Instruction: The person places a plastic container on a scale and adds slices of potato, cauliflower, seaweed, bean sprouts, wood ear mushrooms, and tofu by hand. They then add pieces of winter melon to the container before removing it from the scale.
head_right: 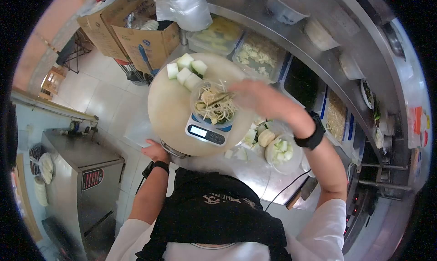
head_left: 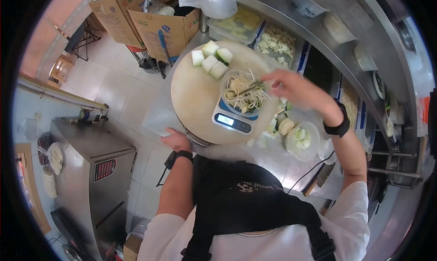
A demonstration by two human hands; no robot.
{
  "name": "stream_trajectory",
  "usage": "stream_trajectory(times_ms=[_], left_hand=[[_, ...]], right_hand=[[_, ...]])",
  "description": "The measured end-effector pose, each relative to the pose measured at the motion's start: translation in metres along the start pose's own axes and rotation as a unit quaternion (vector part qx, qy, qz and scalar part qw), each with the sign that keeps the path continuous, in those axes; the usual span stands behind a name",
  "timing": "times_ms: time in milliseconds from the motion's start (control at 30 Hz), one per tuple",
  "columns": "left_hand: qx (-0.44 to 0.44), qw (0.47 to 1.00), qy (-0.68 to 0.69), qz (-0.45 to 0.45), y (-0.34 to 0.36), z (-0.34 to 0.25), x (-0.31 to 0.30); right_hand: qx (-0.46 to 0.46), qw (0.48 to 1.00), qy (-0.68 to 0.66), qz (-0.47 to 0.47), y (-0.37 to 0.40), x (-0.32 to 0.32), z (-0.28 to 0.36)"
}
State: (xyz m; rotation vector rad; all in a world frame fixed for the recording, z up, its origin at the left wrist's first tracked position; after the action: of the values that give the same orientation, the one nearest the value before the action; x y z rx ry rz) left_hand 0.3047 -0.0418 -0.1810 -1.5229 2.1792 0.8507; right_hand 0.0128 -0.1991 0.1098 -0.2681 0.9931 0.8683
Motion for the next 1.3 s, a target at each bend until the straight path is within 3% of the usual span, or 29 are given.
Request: stream_trajectory(times_ms=[67, 100, 133, 167, 200, 233, 267, 333, 367, 400, 433, 467, 567, 667, 733, 767, 800, 867, 933, 967, 1000, 1067, 1133, 1233, 1300], left_hand=[[-0.053, 0.997, -0.055, -0.008, -0.010, 0.022, 0.012], [-0.025, 0.957, -0.270, 0.108, -0.015, 0.027, 0.023], [0.061, 0.824, -0.532, 0.188, -0.016, 0.031, 0.035], [0.174, 0.688, -0.669, 0.222, -0.013, 0.035, 0.046], [0.232, 0.656, -0.685, 0.217, -0.014, 0.040, 0.057], [0.244, 0.682, -0.656, 0.213, -0.021, 0.051, 0.060], [0.252, 0.728, -0.604, 0.204, -0.029, 0.062, 0.064], [0.219, 0.886, -0.365, 0.183, -0.063, 0.101, 0.074], [0.179, 0.939, -0.236, 0.177, -0.078, 0.126, 0.078], [0.038, 0.982, -0.094, 0.158, -0.062, 0.100, 0.058], [-0.088, 0.990, 0.064, 0.092, -0.030, 0.059, 0.030], [-0.042, 0.997, 0.028, 0.054, -0.018, 0.040, 0.020], [-0.097, 0.993, 0.051, 0.050, -0.006, 0.023, 0.012], [-0.079, 0.993, 0.031, 0.084, -0.013, 0.032, 0.024], [-0.058, 0.995, 0.021, 0.084, -0.012, 0.027, 0.032], [-0.053, 0.995, 0.015, 0.084, -0.013, 0.026, 0.035], [-0.048, 0.995, 0.012, 0.084, -0.013, 0.024, 0.037], [-0.037, 0.996, 0.006, 0.084, -0.013, 0.020, 0.043], [-0.032, 0.996, -0.002, 0.082, -0.011, 0.014, 0.048], [-0.030, 0.996, -0.003, 0.082, -0.011, 0.013, 0.049], [-0.027, 0.996, -0.005, 0.081, -0.010, 0.011, 0.051], [-0.022, 0.997, -0.009, 0.080, -0.011, 0.012, 0.051], [-0.020, 0.997, -0.014, 0.076, -0.012, 0.013, 0.049], [-0.017, 0.997, -0.015, 0.077, -0.010, 0.011, 0.051], [-0.013, 0.997, -0.015, 0.078, -0.012, 0.012, 0.052]], right_hand=[[-0.017, 0.999, 0.027, -0.011, -0.004, 0.000, 0.007], [-0.030, 0.998, 0.054, -0.021, -0.005, -0.003, 0.011], [-0.002, 0.999, -0.015, -0.050, -0.003, -0.013, 0.007], [0.009, 0.997, 0.003, -0.073, 0.000, -0.025, 0.010], [0.037, 0.999, -0.002, -0.029, 0.003, -0.031, 0.012], [0.069, 0.998, -0.008, 0.010, 0.008, -0.040, 0.011], [0.052, 0.998, -0.020, -0.010, 0.013, -0.054, 0.009], [0.030, 0.996, -0.056, -0.055, 0.023, -0.080, -0.009], [0.037, 0.996, -0.047, -0.070, 0.032, -0.098, -0.018], [0.072, 0.989, -0.062, -0.118, 0.043, -0.122, -0.033], [0.104, 0.978, -0.078, -0.163, 0.055, -0.146, -0.049], [0.110, 0.971, -0.074, -0.201, 0.069, -0.170, -0.074], [0.217, 0.925, -0.041, -0.309, 0.127, -0.243, -0.166], [0.280, 0.860, 0.023, -0.426, 0.193, -0.303, -0.260], [0.377, 0.840, 0.083, -0.382, 0.227, -0.328, -0.349], [0.376, 0.840, 0.085, -0.381, 0.232, -0.335, -0.356], [0.444, 0.844, 0.234, -0.190, 0.228, -0.332, -0.368], [0.483, 0.794, 0.369, 0.013, 0.230, -0.323, -0.392], [0.461, 0.844, 0.270, 0.049, 0.233, -0.308, -0.432], [0.461, 0.844, 0.270, 0.050, 0.234, -0.302, -0.446], [0.487, 0.840, 0.231, -0.064, 0.237, -0.304, -0.450], [0.507, 0.824, 0.187, -0.173, 0.238, -0.304, -0.457], [0.443, 0.794, 0.173, -0.378, 0.234, -0.310, -0.436], [0.465, 0.825, 0.142, -0.288, 0.233, -0.309, -0.440], [0.444, 0.810, 0.179, -0.338, 0.231, -0.308, -0.432]])
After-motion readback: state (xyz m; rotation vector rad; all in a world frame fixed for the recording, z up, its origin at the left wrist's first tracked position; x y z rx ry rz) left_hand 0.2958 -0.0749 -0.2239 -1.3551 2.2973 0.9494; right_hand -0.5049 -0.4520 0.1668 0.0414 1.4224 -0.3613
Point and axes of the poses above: each hand's wrist, its own y-axis away from the middle knuckle, its own x-axis out of the palm, z = x × y, the point moved 6 cm from there along -y, towards the middle knuckle, and after that the axes turned 8 degrees about z, right-handed, at the moved point
